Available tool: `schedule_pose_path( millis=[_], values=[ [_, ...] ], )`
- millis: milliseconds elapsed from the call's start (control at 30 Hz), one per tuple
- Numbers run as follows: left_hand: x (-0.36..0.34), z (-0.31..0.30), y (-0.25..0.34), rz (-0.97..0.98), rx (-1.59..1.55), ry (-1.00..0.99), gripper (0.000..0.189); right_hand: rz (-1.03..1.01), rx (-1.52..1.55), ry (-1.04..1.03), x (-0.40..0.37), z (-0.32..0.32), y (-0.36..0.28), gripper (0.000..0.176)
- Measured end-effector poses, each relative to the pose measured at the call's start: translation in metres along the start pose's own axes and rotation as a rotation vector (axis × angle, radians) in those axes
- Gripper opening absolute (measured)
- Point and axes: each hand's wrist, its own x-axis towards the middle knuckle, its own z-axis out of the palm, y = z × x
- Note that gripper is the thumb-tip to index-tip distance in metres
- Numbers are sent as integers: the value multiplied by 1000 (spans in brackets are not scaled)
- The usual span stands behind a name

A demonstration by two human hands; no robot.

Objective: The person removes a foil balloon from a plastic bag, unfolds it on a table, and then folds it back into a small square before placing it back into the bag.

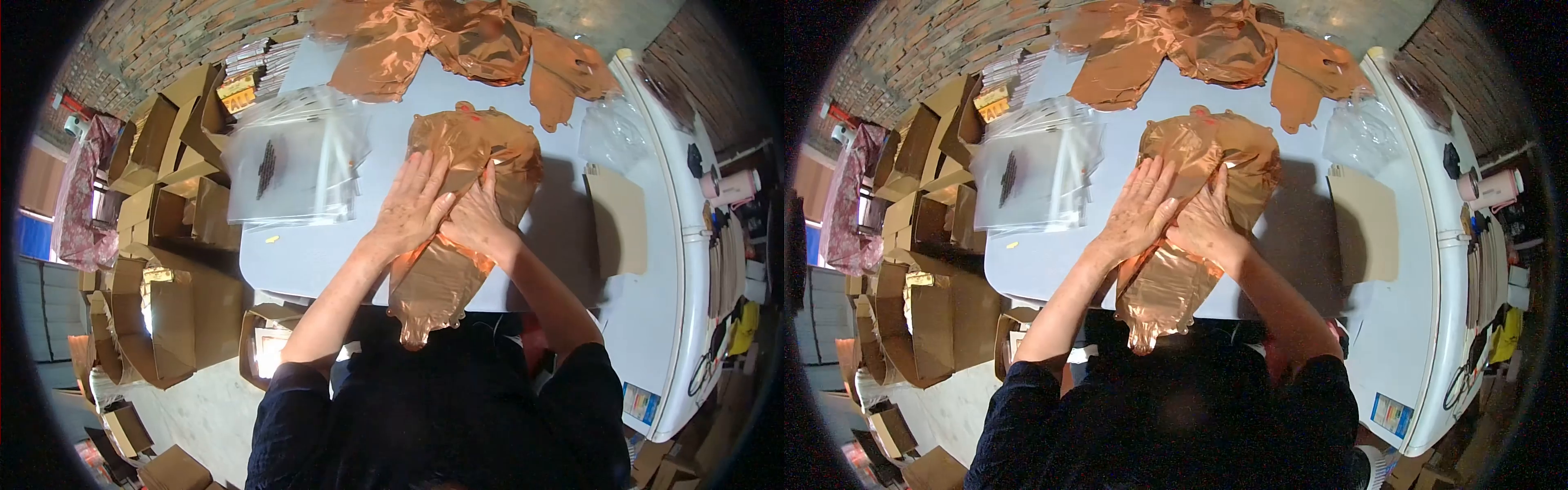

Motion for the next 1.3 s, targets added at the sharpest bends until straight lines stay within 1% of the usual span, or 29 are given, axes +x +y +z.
schedule_pose_path(
  millis=[33, 133, 167, 267, 367, 467, 500, 600, 633, 667, 733, 767, 867, 967, 1067, 1167, 1267, 1300],
  values=[
    [1, 0, 0, 0, 9, -4, 66, -11, 39, 18, 0, -1, 0, 90],
    [1, 4, -1, -10, 42, -22, 67, -46, 118, -22, 0, -7, 5, 93],
    [1, 5, -1, -20, 50, -36, 68, -23, 146, -45, 1, -9, 5, 89],
    [1, 11, -5, 4, 13, 15, 67, -76, 202, 64, 0, -13, 11, 77],
    [0, 10, -2, 22, 78, 19, 67, -162, 423, 196, 2, -12, 38, 59],
    [1, 7, 2, 24, 108, 14, 66, 4, 457, 497, 4, -7, 70, 52],
    [0, 7, 3, 33, 128, 22, 66, 54, 457, 543, 4, -27, 64, 55],
    [-2, 8, 2, 54, 197, 29, 64, -271, 93, 694, 23, -35, 51, 60],
    [-1, 10, 1, 56, 223, 23, 64, -324, -45, 622, 25, -27, 40, 55],
    [-1, 13, -1, 59, 248, 18, 64, -260, -30, 440, 26, -22, 33, 56],
    [0, 16, -3, 95, 212, 90, 62, -132, -2, 80, 28, -17, 26, 58],
    [0, 18, -5, 113, 194, 125, 61, 0, 157, -97, 28, -14, 29, 66],
    [-2, 18, -7, 148, 216, 178, 58, -107, -95, -58, 24, -8, 38, 68],
    [-1, 25, -13, 145, 99, 266, 58, -44, 23, -70, 26, -9, 35, 67],
    [3, 1, -5, 27, -91, 149, 65, -44, -115, -62, 27, -5, 34, 67],
    [8, -2, -11, 26, 84, 166, 64, -49, -183, -63, 27, -3, 36, 66],
    [8, 10, -26, 43, 258, 172, 64, -32, -75, -48, 26, -9, 29, 66],
    [7, 9, -27, 37, 263, 185, 65, -39, -82, -36, 26, -8, 30, 66]
  ],
)
